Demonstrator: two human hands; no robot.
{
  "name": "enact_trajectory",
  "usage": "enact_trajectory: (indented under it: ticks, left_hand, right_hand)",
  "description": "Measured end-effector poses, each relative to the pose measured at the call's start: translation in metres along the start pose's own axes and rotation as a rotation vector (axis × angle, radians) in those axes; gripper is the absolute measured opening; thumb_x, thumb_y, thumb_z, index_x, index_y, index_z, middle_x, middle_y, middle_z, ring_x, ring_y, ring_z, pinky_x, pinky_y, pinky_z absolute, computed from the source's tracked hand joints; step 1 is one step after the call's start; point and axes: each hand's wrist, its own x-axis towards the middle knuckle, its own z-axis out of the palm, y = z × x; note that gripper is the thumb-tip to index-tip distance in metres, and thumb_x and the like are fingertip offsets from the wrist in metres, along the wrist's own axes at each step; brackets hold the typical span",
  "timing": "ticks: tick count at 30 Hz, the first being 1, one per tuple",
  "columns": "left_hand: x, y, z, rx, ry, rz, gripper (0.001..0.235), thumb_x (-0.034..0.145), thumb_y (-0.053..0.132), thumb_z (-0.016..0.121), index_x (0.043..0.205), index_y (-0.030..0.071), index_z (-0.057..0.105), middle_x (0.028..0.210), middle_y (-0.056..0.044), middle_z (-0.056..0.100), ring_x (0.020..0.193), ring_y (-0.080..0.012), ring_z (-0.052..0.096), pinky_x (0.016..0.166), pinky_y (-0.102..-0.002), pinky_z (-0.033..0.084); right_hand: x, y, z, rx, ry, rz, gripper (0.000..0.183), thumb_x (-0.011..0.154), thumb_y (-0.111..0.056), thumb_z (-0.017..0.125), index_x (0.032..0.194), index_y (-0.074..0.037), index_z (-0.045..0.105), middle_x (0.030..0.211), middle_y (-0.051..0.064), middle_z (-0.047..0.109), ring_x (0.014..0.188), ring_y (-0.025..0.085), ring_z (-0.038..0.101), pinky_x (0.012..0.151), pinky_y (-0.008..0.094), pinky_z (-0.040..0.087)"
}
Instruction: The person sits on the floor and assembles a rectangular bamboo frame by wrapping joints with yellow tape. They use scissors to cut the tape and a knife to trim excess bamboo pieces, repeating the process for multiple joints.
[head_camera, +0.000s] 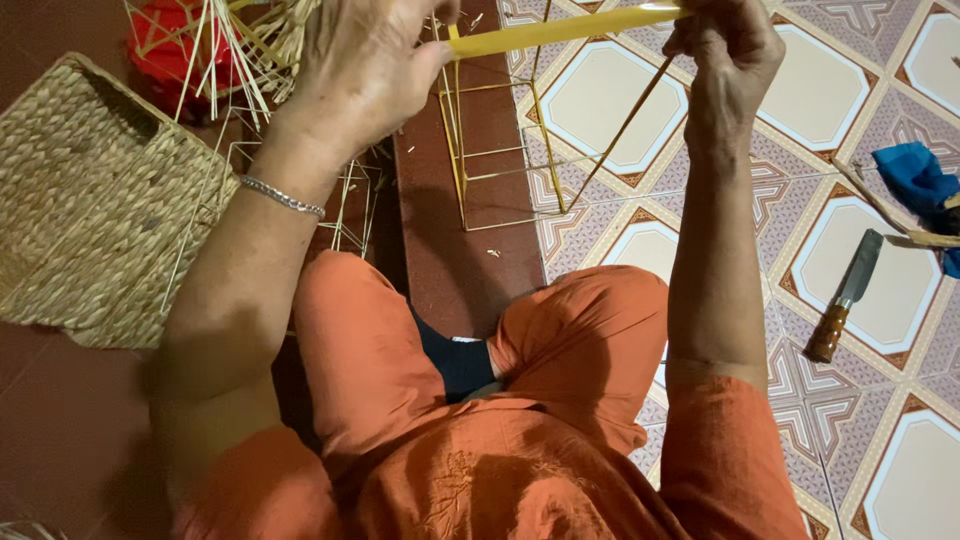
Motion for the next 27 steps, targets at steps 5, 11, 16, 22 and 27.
enact_trajectory:
  ticks: [5,11,16,22,27]
  left_hand:
    - [-0.004,0.004,0.008,-0.077,-0.223,-0.099,0.016,0.095,0.002,0.077,0.108,0.012,0.081,0.098,-0.013,0.07,0.062,-0.0258,0.067,0.052,-0.038,0.056]
    - [-0.007,0.001,0.003,0.124,-0.205,0.049,0.006,0.093,0.009,0.078,0.099,0.008,0.08,0.096,-0.015,0.07,0.052,-0.0176,0.065,0.046,-0.032,0.054]
    - [0.005,0.009,0.014,0.15,-0.2,0.041,0.017,0.094,0.019,0.079,0.088,0.003,0.077,0.091,-0.014,0.071,0.074,-0.0287,0.072,0.058,-0.037,0.06]
    - [0.023,0.02,0.03,0.343,-0.519,-0.014,0.006,0.086,0.003,0.074,0.08,0.003,0.075,0.077,-0.014,0.071,0.069,-0.0238,0.072,0.055,-0.036,0.06]
    - [0.024,0.024,0.043,0.42,-0.665,0.021,0.007,0.084,0.001,0.072,0.078,0.003,0.075,0.073,-0.013,0.072,0.072,-0.0236,0.072,0.062,-0.037,0.06]
  right_hand:
    - [0.0,-0.013,0.002,-0.068,-0.048,0.001,0.029,0.107,0.01,0.046,0.12,0.004,0.071,0.113,0.013,0.071,0.091,0.019,0.072,0.08,0.033,0.063]
    - [0.0,-0.025,0.01,-0.171,-0.141,-0.102,0.023,0.11,0.006,0.052,0.12,0.006,0.073,0.111,0.013,0.07,0.088,0.019,0.072,0.075,0.031,0.064]
    - [0.007,-0.042,0.014,-0.514,-0.246,-0.341,0.014,0.109,0.01,0.061,0.118,0.005,0.071,0.108,0.015,0.07,0.088,0.018,0.075,0.075,0.03,0.066]
    - [0.019,-0.051,0.001,-1.081,-0.354,-0.756,0.006,0.111,-0.007,0.071,0.112,-0.006,0.064,0.096,0.0,0.072,0.083,0.011,0.07,0.069,0.025,0.056]
    - [0.02,-0.04,-0.005,-1.3,-0.34,-0.779,0.014,0.11,-0.004,0.066,0.102,-0.011,0.056,0.074,-0.002,0.054,0.066,0.01,0.052,0.056,0.026,0.041]
